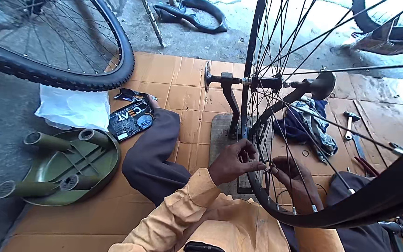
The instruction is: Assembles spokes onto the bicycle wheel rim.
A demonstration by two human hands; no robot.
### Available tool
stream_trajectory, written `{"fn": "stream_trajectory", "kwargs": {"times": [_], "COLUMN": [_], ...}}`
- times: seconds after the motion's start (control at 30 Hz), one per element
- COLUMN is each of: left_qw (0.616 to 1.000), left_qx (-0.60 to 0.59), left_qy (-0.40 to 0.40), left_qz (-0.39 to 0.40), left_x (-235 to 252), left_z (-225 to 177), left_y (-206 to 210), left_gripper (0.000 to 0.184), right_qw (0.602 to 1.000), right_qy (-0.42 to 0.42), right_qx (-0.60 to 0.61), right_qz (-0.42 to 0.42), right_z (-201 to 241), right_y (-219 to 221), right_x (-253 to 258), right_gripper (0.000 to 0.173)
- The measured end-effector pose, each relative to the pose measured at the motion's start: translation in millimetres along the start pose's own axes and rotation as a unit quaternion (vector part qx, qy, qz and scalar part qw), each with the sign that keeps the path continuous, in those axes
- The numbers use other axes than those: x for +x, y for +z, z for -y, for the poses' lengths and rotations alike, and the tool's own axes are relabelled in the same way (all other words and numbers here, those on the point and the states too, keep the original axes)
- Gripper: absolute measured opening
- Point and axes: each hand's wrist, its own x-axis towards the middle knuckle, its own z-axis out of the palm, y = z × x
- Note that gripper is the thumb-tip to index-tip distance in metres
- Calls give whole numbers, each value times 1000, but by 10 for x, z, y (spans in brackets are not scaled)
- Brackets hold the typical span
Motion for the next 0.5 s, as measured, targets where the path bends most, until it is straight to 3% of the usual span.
{"fn": "stream_trajectory", "kwargs": {"times": [0.13, 0.37, 0.5], "left_qw": [999, 994, 993], "left_qx": [28, -90, -99], "left_qy": [-13, -19, -23], "left_qz": [-17, 52, 54], "left_x": [-39, -19, 51], "left_z": [23, 77, 143], "left_y": [9, 88, 65], "left_gripper": [47, 21, 17], "right_qw": [1000, 998, 997], "right_qy": [8, 26, 28], "right_qx": [0, -3, -14], "right_qz": [25, 57, 74], "right_z": [91, 159, 100], "right_y": [30, 128, 184], "right_x": [0, -29, -30], "right_gripper": [22, 23, 22]}}
